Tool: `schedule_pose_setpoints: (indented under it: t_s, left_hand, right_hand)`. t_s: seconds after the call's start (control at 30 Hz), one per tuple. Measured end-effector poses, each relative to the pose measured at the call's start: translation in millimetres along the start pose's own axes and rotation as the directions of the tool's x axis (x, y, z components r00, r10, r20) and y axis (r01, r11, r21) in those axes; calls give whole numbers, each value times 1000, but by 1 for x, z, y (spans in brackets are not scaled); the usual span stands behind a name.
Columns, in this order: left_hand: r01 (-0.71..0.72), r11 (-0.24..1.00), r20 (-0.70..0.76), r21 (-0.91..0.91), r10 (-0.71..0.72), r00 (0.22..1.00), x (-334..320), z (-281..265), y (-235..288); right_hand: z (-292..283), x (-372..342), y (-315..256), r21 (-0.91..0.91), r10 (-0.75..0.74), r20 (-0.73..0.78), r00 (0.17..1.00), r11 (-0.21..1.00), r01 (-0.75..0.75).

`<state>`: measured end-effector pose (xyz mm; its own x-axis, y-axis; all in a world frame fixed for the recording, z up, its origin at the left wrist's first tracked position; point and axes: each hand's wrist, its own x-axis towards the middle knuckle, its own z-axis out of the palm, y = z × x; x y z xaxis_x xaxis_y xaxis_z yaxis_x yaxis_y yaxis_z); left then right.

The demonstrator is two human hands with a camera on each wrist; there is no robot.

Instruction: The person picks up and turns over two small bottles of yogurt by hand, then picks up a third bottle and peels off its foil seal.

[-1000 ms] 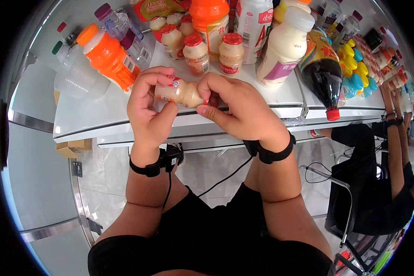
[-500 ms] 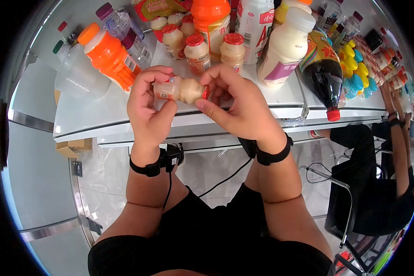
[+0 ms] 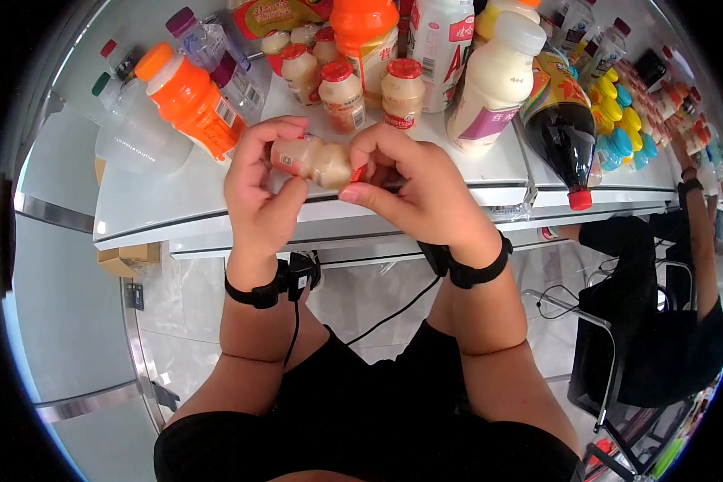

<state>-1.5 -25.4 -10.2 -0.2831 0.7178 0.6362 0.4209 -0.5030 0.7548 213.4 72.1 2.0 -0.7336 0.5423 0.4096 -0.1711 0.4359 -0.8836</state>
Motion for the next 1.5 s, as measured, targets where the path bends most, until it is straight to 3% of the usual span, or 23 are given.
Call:
schedule_pose_setpoints:
  t_s: [0.3, 0.4, 0.6, 0.7, 0.8, 0.9, 1.1, 1.2, 1.3, 1.5]
  left_hand:
    - [-12, 998, 28, 65, 10, 1000, 3, -1, 8]
    - [-19, 998, 19, 51, 18, 1000, 4, 0, 7]
    - [-42, 998, 8, 56, 41, 999, 4, 0, 3]
    - [-37, 998, 5, 54, 37, 999, 4, 0, 4]
    - [-41, 997, 8, 65, 40, 999, 4, -1, 4]
    - [-45, 996, 6, 77, 44, 999, 4, -1, 4]
    - [-25, 996, -3, 87, 25, 1000, 3, -1, 3]
    - [15, 997, -1, 79, -15, 1000, 1, -1, 2]
    - [20, 998, -13, 67, -19, 1000, 1, 1, 1]
    - [56, 997, -7, 50, -55, 998, 1, 2, 5]
  right_hand:
    - [-3, 2, 2, 37, 22, 67, 998, 999, -24]
    - [-7, 3, -8, 25, 150, 133, 980, 988, -154]
    - [-8, 4, -4, -68, 135, 146, 980, 990, -126]
    - [-3, 5, 7, -59, -16, 71, 997, 998, 20]
    - [-8, 4, -3, -47, 144, 149, 978, 989, -139]
    - [-3, 5, 5, -28, 7, 73, 997, 1000, -5]
    - [-1, 5, 6, 59, -31, 44, 999, 998, 28]
    - [5, 3, -3, 236, 81, -28, 996, 969, -72]
    - [-2, 2, -3, 114, 67, -13, 998, 991, -65]
    - [4, 0, 4, 165, -7, -82, 997, 986, 20]
